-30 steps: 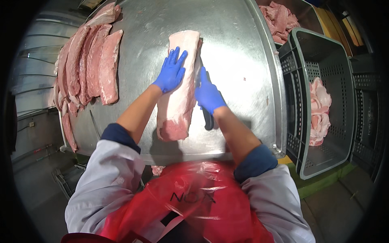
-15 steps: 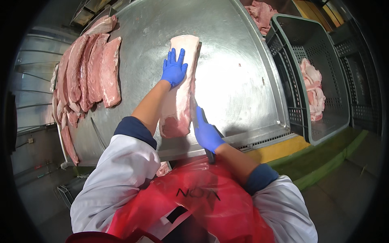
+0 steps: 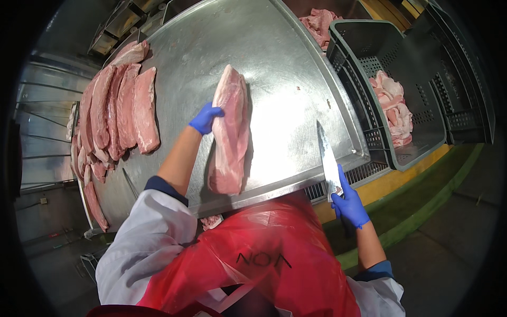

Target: The person uses a knife to trim fat and connective tissue from large slabs of raw meat on a stainless steel table. They repeatedly lift the trimmed fat and place it into a nearby plastic crate while continuing to process the meat.

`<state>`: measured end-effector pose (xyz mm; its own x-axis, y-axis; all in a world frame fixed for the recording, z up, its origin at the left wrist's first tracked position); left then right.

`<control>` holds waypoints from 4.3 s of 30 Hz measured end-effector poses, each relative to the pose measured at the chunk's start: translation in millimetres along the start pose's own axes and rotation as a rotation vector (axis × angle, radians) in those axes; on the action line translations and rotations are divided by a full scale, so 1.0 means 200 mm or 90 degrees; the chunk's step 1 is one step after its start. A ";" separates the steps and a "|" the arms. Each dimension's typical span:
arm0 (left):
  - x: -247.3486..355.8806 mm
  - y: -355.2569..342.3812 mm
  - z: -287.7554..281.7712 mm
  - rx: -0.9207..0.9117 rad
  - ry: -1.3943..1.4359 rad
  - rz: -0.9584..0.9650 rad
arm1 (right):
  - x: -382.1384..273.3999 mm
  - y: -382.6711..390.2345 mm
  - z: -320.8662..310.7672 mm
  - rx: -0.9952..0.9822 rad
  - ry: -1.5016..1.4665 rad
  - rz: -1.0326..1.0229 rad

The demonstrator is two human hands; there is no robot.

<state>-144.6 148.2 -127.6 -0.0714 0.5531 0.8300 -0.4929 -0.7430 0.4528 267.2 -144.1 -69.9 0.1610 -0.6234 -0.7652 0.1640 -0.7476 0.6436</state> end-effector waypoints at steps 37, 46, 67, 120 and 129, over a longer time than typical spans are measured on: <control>0.41 0.77 -0.15 0.250 -0.275 0.163 | -0.73 -1.05 1.66 -0.405 0.199 -0.050; 0.66 0.99 -0.03 0.240 -0.238 0.224 | -0.73 -1.17 2.00 -0.391 0.152 -0.102; -0.33 2.68 0.11 0.703 0.071 0.451 | -0.97 -1.07 1.89 -0.624 0.522 -0.165; -0.46 1.05 -0.39 0.781 -0.307 0.255 | -1.07 -1.17 1.53 -0.569 0.808 -0.148; -0.18 1.07 -0.29 0.726 -0.444 0.299 | -1.01 -1.30 1.92 -0.589 0.842 -0.217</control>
<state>-298.3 -8.5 -79.8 0.5715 0.1258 0.8109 0.4401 -0.8810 -0.1735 -182.3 88.5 -89.2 0.5849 0.5088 -0.6316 0.7739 -0.1168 0.6225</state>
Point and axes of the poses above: each hand's wrist, its own y-axis away from the middle knuckle, its own z-axis out of the palm, x = y × z, the point moved 8 cm from there along -y, towards the middle knuckle, and after that the axes turned 6 degrees about -x, right-handed, at the moved point
